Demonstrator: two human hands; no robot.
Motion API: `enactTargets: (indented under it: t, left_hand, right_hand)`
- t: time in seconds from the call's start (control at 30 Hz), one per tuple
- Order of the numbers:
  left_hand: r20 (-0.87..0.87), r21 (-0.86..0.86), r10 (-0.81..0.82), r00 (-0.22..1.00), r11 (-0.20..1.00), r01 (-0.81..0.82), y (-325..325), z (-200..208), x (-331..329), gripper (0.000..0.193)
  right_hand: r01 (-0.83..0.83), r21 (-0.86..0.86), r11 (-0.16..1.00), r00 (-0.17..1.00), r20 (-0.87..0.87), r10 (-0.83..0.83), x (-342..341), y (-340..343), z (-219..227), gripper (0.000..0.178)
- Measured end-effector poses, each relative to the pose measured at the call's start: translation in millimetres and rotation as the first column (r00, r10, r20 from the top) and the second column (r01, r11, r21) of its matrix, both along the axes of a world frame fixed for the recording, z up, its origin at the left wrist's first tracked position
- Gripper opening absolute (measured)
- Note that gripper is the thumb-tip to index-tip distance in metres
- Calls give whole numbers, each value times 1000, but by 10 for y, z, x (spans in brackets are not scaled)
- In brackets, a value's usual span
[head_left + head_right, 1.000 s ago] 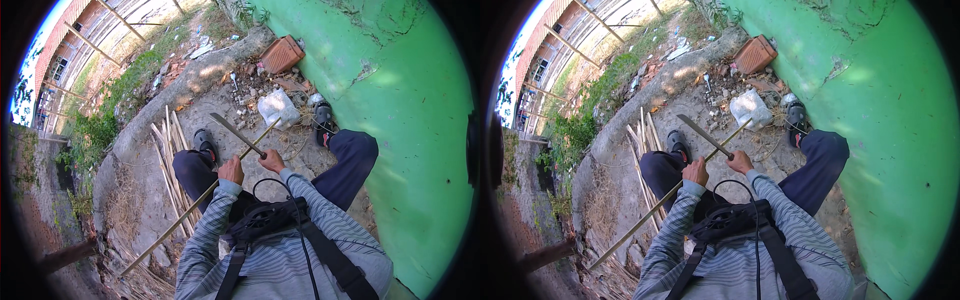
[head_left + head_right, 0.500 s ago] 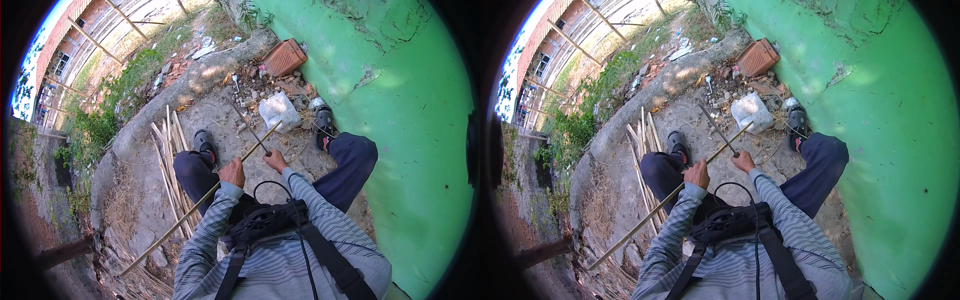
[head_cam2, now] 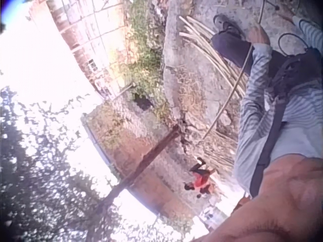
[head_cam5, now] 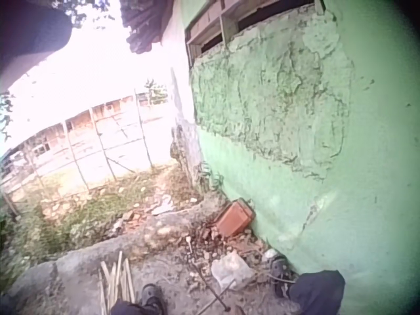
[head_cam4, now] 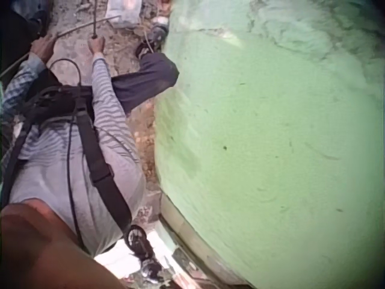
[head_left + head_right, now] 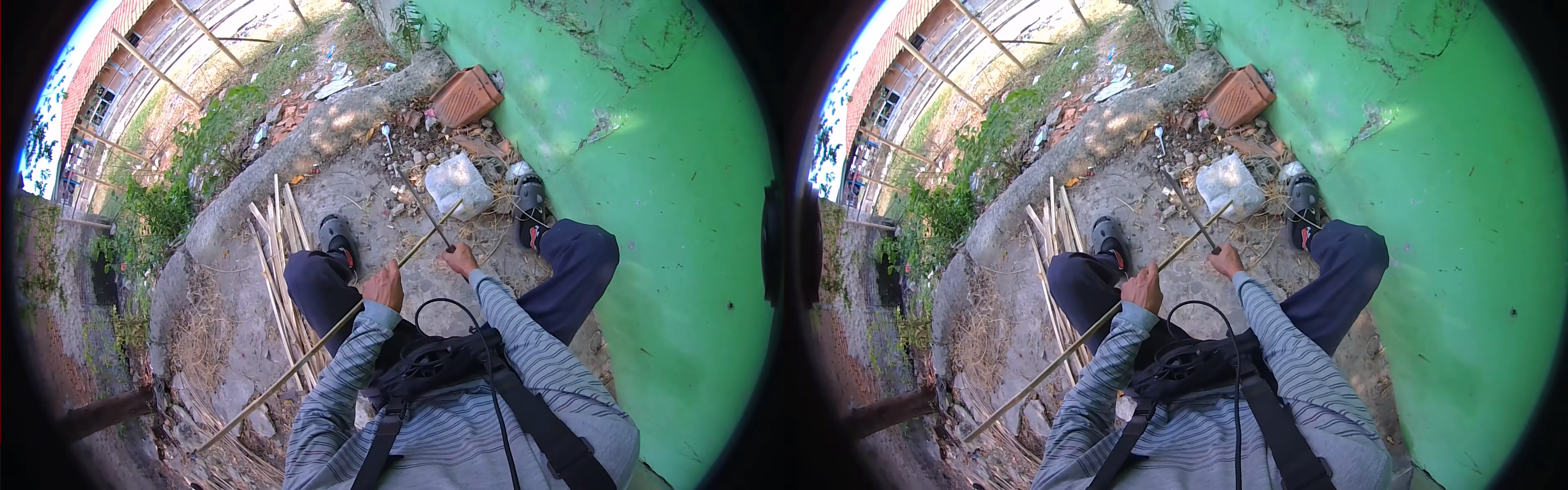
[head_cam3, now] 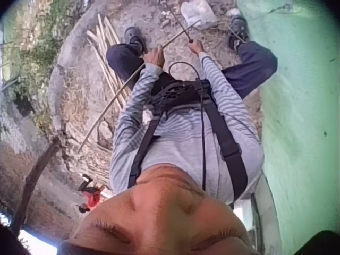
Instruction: The person scrapes a bamboo stick using a knife, rotating the stick by hand and shaving down different sections along its length.
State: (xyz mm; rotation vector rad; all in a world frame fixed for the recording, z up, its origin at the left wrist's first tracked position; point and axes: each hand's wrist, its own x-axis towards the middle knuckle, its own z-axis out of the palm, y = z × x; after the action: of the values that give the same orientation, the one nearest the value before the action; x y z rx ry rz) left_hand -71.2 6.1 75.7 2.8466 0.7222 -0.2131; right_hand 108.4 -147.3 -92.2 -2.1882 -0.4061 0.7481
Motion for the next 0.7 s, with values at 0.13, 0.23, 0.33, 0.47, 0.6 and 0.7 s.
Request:
enactTargets:
  t: [0.13,0.23,0.33,0.47,0.6,0.7]
  left_hand:
    - [-65,-25,18,998,1000,-20,3,-15,47,22]
    - [-106,-60,50,993,997,-57,67,-127,165,26]
    - [-158,-131,96,983,984,-117,116,-382,298,31]
    - [-258,-270,-5,966,960,-67,86,-497,498,31]
    - [-202,-237,34,979,968,-82,23,-446,452,21]
    - [-67,-152,75,995,985,-85,21,-398,393,19]
  right_hand:
    - [-14,-95,995,999,-43,10,40,-28,-138,40]
    - [25,-61,998,998,-50,-28,5,14,-160,41]
    - [4,-40,999,1000,-31,-5,-32,59,-121,40]
    - [44,18,999,999,10,-44,-9,33,-124,39]
    - [-29,63,998,999,-38,32,-160,130,143,37]
    - [-173,105,979,981,111,161,-234,207,309,34]
